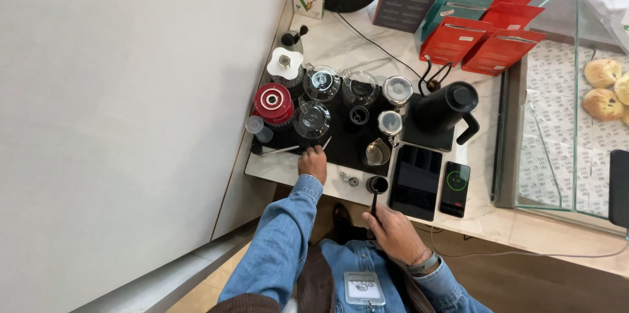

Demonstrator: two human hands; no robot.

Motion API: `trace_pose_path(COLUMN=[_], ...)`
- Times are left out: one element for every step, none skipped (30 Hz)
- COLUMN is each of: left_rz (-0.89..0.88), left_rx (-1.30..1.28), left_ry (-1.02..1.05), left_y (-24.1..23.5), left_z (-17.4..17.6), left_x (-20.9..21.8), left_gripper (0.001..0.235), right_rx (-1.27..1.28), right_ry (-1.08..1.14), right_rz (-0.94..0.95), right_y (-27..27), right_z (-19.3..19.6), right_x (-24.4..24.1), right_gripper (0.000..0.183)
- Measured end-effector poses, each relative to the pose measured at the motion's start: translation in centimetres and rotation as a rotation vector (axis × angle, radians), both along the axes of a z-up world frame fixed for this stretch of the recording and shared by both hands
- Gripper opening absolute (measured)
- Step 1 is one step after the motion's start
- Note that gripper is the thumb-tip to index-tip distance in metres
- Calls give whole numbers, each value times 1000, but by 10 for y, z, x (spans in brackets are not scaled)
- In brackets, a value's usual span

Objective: The person assembles a manual coffee grinder by inserting a metal burr into the base, placing a grinding disc, and screwing the top housing onto the base. They then tighten the assembly by hand and place the completed grinder on the counter.

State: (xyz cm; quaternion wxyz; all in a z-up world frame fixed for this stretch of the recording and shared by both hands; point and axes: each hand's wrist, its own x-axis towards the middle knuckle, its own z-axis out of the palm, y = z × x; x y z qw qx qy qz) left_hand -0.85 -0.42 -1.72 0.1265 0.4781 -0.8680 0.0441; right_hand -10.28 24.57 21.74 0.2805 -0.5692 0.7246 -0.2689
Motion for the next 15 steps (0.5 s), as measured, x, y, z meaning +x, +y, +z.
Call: trace_pose_path(left_rz=[2,-18,-37,-34,-51,-64,-57,-44,-30,-17,38,91,100,81,60], left_rx=[-8,-21,-33,-34,40,119,122,333,543,540,710,876,870,971,1060], left_ry=[2,-58,-118,-111,-124,-140,-137,-32,76,76,217,361,362,625,894], left_y=[-1,-1,-2,-4,-6,-6,-2,-1,0,10,20,28,40,57,75], left_z=[1,2,2,-1,-5,-8,-3,1,5,25,45,65,118,175,234], left_x=[2,2,2,0,-1,1,4,9,14,23,32,39,50,61,76], left_gripper=[7,6,7,7,10,13,13,23,35,35,29,24,24,22,20], right_rx=[-8,-27,-47,-48,-70,-89,-87,-151,-215,-217,-252,-287,-290,-332,-373], right_ry=[2,41,80,87,84,75,77,32,-14,-20,-12,-4,-9,-91,-173], right_rz=[2,19,36,40,45,55,62,-8,-77,-65,-93,-124,-115,-155,-194], right_y=[-2,-3,-5,-9,-14,-17,-22,-30,-38,-44,-50,-57,-65,-71,-77], right_z=[-5,-9,-13,-9,-5,0,7,13,19,29,38,47,55,63,70], right_x=[-1,-3,-5,-7,-10,-10,-13,-16,-18,-20,-23,-25,-26,-27,-27], right_gripper=[37,39,41,41,39,37,37,32,27,27,24,22,22,16,14])
